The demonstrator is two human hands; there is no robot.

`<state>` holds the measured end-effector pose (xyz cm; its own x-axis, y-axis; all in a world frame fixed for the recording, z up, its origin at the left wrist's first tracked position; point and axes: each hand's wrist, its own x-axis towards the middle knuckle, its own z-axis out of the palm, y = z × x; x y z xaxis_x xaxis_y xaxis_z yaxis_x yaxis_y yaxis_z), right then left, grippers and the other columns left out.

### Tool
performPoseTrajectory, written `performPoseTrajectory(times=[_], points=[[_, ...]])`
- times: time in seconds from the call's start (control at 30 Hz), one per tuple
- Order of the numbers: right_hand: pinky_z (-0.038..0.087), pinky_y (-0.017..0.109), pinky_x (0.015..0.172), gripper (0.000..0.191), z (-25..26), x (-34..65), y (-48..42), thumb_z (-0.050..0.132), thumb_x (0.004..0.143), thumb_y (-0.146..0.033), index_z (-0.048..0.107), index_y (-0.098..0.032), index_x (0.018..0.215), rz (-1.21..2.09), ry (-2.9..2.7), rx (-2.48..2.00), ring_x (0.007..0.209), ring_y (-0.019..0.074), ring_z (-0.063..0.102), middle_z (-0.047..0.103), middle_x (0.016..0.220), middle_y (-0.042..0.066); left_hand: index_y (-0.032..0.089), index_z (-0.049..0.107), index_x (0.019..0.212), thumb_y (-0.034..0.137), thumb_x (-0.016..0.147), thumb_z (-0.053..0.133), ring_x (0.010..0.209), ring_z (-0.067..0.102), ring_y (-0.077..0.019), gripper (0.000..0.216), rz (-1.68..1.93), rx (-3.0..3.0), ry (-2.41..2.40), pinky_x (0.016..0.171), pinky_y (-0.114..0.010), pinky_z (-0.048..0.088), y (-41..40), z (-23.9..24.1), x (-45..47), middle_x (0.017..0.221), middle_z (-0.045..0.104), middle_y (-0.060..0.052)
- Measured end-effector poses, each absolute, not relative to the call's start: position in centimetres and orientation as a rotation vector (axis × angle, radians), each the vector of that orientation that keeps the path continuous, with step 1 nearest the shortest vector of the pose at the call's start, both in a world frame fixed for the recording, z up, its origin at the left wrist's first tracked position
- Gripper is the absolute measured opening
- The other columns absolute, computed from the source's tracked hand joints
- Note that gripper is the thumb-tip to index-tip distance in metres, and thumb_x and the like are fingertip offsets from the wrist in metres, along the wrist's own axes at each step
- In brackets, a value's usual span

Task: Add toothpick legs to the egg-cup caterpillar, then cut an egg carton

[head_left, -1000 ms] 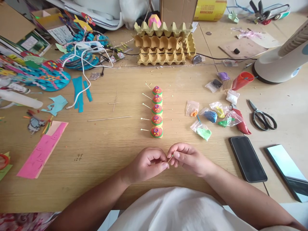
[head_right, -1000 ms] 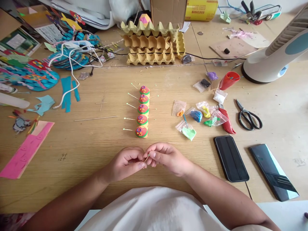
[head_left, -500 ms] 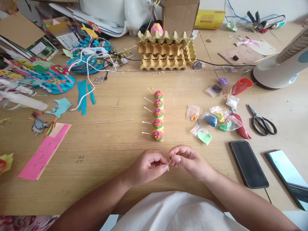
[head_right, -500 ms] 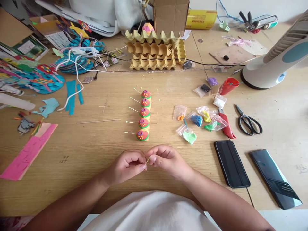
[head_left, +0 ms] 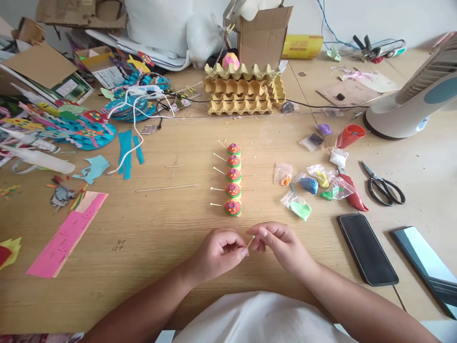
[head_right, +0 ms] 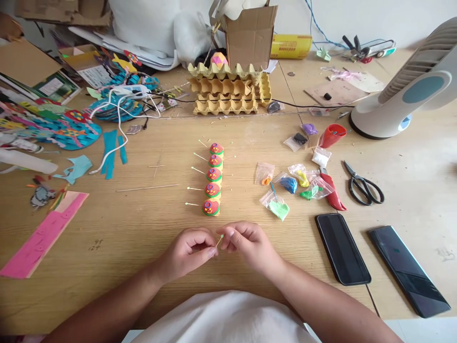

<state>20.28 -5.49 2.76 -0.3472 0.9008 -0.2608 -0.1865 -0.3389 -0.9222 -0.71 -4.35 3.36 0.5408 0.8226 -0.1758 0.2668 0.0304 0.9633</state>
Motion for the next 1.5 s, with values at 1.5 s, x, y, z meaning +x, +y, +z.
performPoseTrajectory(times=[1.5], points=[[0.048, 0.024, 0.064, 0.029, 1.8, 19.2, -4.9, 0.089, 0.068, -0.040, 0.070, -0.021, 0.078, 1.819, -1.076, -0.992, 0.066, 0.0108, 0.057, 0.066, 0.070, -0.002, 0.017, 0.062, 0.068, 0.022, 0.090, 0.061, 0.063, 0.049, -0.0108, 0.022, 0.693, 1.755, 0.987, 0.060, -0.023, 0.038, -3.9, 3.1, -0.8, 0.066, 0.056, 0.000]])
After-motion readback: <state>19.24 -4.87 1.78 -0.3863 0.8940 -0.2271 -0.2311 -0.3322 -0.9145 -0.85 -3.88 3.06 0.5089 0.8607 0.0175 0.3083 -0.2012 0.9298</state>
